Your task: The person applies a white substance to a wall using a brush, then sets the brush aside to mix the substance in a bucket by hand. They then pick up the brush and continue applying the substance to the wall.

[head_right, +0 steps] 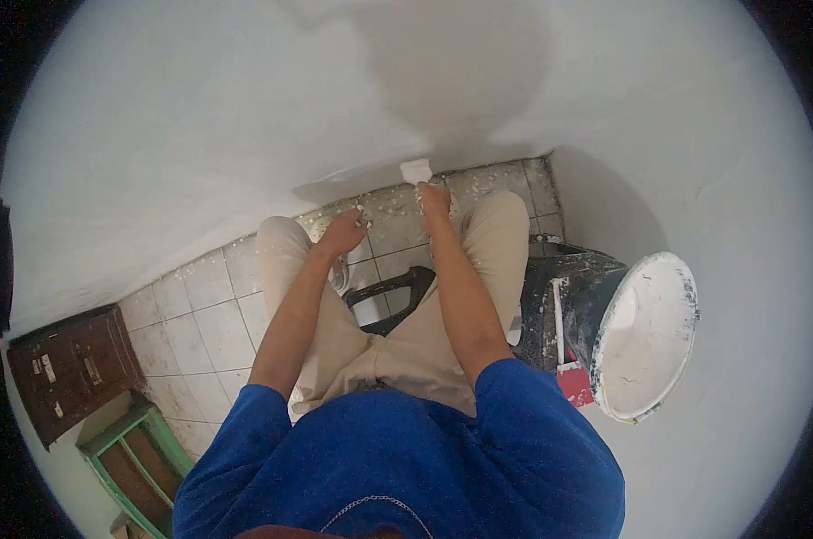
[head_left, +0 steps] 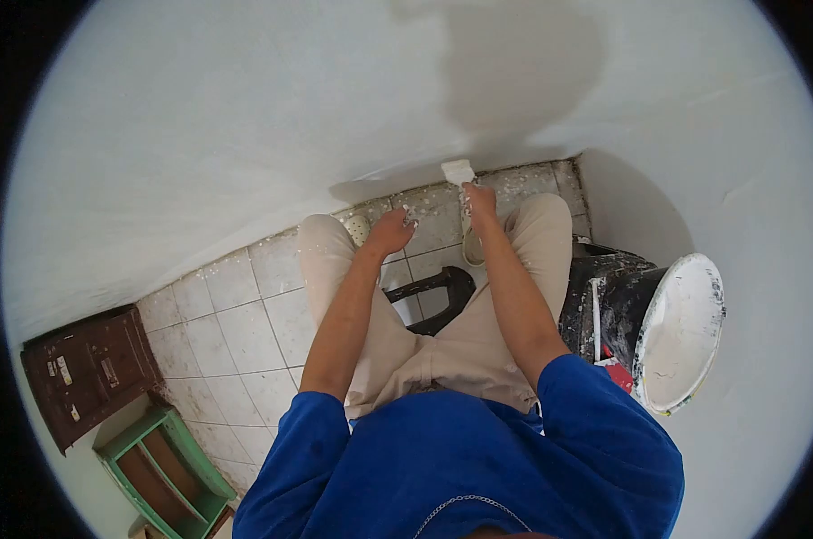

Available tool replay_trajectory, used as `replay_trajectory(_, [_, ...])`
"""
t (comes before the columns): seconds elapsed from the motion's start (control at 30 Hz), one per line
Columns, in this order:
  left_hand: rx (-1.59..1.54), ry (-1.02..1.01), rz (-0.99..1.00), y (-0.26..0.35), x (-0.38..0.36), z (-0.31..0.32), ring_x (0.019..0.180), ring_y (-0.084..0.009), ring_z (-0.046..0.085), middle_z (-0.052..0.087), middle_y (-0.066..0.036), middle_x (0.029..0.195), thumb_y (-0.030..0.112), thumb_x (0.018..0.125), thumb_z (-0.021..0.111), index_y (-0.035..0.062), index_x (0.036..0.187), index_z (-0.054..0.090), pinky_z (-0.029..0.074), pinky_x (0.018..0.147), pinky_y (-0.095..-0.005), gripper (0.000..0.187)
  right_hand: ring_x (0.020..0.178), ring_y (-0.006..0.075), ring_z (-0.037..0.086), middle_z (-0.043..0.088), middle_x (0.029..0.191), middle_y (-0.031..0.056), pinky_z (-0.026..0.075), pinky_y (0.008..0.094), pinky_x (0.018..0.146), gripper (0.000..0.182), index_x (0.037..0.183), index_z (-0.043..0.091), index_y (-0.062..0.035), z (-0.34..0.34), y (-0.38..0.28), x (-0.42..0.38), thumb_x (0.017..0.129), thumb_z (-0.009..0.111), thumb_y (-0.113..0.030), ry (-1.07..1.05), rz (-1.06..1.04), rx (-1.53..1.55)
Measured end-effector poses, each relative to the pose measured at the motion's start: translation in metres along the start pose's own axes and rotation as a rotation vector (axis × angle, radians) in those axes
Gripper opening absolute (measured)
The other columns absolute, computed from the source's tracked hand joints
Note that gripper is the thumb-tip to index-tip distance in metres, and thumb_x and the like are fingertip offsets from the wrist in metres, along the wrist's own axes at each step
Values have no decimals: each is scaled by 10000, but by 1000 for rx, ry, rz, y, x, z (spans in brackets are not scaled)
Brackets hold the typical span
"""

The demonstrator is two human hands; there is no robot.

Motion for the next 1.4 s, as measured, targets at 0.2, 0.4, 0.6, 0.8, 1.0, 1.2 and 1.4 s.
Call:
replay_trajectory(0.2, [-74,-39,-87,-7,2,-8,880,-397,519,555,-255,904,262,792,498,-41,947,516,410,770,-432,341,414,101,384,438,529,-8,266,275,394,186,597,506,-58,21,-21,3,700,623,-159,-11,-48,147])
replay_trajectory(0.4, [-134,21,-98,-6,-1,-14,886,-404,512,547,-266,894,260,779,507,-48,911,514,408,769,-443,336,446,59,372,433,556,-36,271,230,412,138,698,560,-43,15,-50,-31,731,613,-166,-70,-131,68])
replay_trajectory(0.6, [-93,57,-16,0,-7,-18,894,-403,512,542,-267,911,265,775,508,-40,925,514,404,787,-448,340,461,66,404,454,577,-31,289,220,403,168,760,558,-43,-4,-91,-97,765,589,-208,-141,-213,66])
replay_trajectory(0.8, [-17,37,-46,-26,-13,-16,946,-382,504,539,-248,969,276,773,506,-34,987,502,399,824,-431,376,500,82,445,497,635,-10,320,232,413,222,821,560,-46,4,-35,-97,763,589,-257,-291,-1,30])
replay_trajectory(1.0, [-51,60,-248,-56,-28,-35,1002,-363,489,525,-233,1043,298,772,494,-21,1036,492,394,848,-426,413,496,99,451,492,615,0,319,251,410,177,745,558,-47,76,20,-93,751,594,-221,-366,26,-163])
replay_trajectory(1.2, [-89,87,-427,-79,-47,-52,1010,-356,491,522,-230,1055,316,769,477,-18,1043,495,395,849,-429,432,431,92,407,460,547,-13,306,258,404,152,674,539,-60,143,58,-86,744,591,-184,-295,37,-90])
replay_trajectory(1.4, [-155,130,-468,-80,-51,-62,998,-358,500,529,-232,1046,293,766,471,-28,1032,498,400,844,-418,418,433,81,408,466,558,-8,303,236,392,139,690,543,-53,167,27,-95,749,587,-171,-260,-61,26])
Point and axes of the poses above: each hand's wrist, its own x-axis towards the middle knuckle, its own z-axis out of the palm, y = z × x, the point moved 3 cm from there along x, towards the middle knuckle
